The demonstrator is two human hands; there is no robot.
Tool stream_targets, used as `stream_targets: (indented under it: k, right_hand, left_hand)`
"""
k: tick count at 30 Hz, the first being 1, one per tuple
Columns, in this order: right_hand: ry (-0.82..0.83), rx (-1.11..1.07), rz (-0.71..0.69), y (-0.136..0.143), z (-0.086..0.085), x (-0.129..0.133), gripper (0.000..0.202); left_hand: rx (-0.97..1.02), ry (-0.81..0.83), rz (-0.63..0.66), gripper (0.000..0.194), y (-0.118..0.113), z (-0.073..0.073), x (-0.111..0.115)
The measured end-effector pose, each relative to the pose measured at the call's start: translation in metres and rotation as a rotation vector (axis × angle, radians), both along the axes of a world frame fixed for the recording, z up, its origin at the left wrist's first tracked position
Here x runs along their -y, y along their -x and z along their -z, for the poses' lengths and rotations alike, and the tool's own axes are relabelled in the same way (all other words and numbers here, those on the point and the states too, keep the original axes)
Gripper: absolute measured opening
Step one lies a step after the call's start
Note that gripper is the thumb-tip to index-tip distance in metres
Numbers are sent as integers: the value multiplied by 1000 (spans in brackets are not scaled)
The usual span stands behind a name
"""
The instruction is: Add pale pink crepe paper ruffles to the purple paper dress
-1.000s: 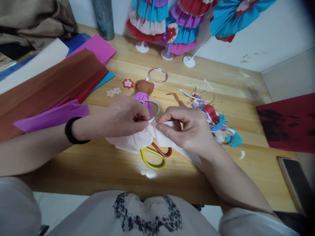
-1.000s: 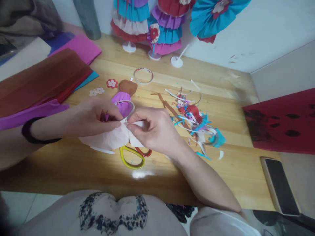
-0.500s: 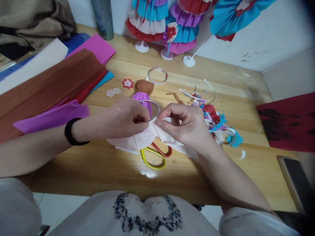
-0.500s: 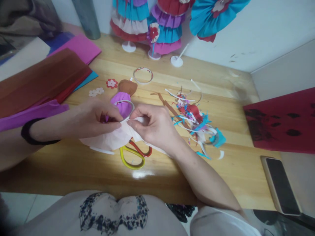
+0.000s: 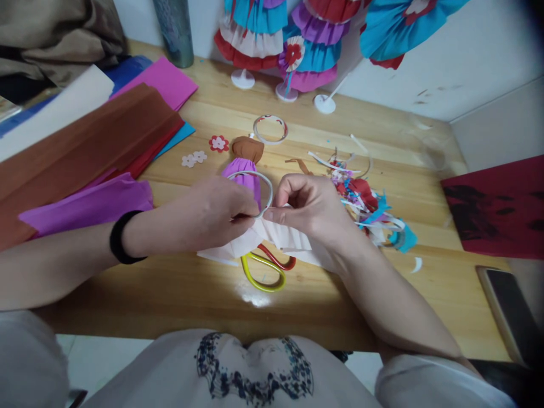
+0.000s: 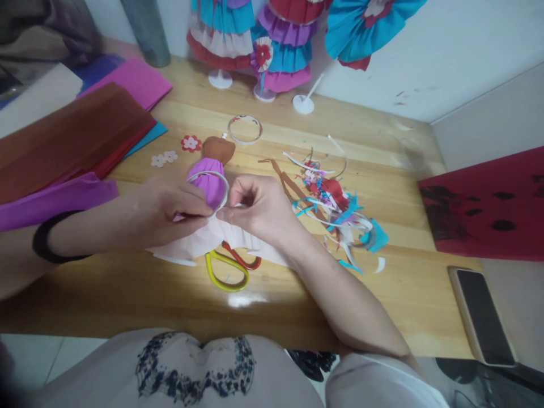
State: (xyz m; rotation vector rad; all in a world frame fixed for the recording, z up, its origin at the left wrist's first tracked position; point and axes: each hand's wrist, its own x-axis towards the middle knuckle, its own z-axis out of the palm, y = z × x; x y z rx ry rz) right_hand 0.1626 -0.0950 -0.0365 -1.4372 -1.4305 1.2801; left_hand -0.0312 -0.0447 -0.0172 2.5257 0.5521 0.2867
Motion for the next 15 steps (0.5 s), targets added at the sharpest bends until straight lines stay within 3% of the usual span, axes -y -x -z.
stream_targets:
  k: [3,8,11,15]
  right_hand:
    - [71,-73,18,0,2,-2,44]
    - [-78,-63,39,-5,-4,1,37]
    - [-152,-2,-80,-8,-11,4,34]
    - [-238,26,-215,-11,-11,3,10]
  left_hand:
    - [-86,-17,-13,29,0,-3,2]
    - [-134,-45,-10,29,1,-12,1]
    - [-122,-40,19,30,2,-15,-1]
    - [-80,11,50,21,4,-15,-6]
